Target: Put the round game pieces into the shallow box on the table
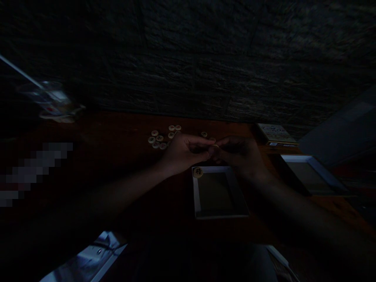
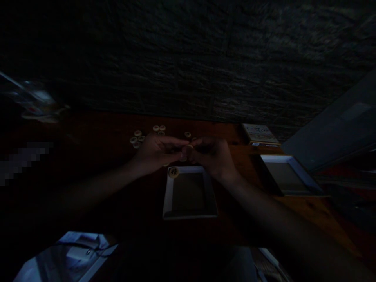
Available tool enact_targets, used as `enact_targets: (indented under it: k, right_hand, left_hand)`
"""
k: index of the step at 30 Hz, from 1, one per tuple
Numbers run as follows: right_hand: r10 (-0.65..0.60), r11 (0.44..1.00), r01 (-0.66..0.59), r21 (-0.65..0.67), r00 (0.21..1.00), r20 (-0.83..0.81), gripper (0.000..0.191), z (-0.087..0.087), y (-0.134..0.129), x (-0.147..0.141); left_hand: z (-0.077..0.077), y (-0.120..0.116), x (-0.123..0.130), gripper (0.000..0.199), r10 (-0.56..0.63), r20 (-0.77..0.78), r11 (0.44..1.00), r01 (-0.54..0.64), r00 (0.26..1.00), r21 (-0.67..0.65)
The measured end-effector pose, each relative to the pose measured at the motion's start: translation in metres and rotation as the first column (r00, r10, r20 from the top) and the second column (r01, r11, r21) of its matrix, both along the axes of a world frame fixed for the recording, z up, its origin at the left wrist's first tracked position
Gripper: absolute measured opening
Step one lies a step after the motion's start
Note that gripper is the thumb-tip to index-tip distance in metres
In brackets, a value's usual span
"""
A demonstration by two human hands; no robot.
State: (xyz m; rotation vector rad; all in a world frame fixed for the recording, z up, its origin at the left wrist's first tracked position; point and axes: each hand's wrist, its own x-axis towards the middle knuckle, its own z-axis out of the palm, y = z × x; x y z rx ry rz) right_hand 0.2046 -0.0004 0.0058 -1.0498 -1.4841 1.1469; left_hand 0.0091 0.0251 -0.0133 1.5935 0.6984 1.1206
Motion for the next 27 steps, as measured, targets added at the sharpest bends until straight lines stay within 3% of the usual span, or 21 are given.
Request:
enact_targets:
  k: [8, 17, 27]
  right_hand:
    - [0.059, 0.997, -0.061, -0.036, 0.996, -0.068, 0.035, 0.003, 0.001, 0.002]
    - [0.056, 0.998, -0.056, -0.038, 0.998, -0.006, 0.04, 0.012, -0.001, 0.003]
    - [0.057, 0.998, -0.058, -0.036, 0.998, -0.026, 0.034, 0.011, -0.001, 0.003]
  left_hand:
    - [0.004, -0.001, 0.0, 0.036, 0.039, 0.006, 0.998, -0.039, 0.999, -0.042]
    - [0.001, 0.001, -0.001, 0.04, 0.015, 0.072, 0.997, -0.009, 0.997, -0.08]
    - [0.006, -0.002, -0.002, 0.028, 0.014, 0.113, 0.994, -0.002, 0.994, -0.106]
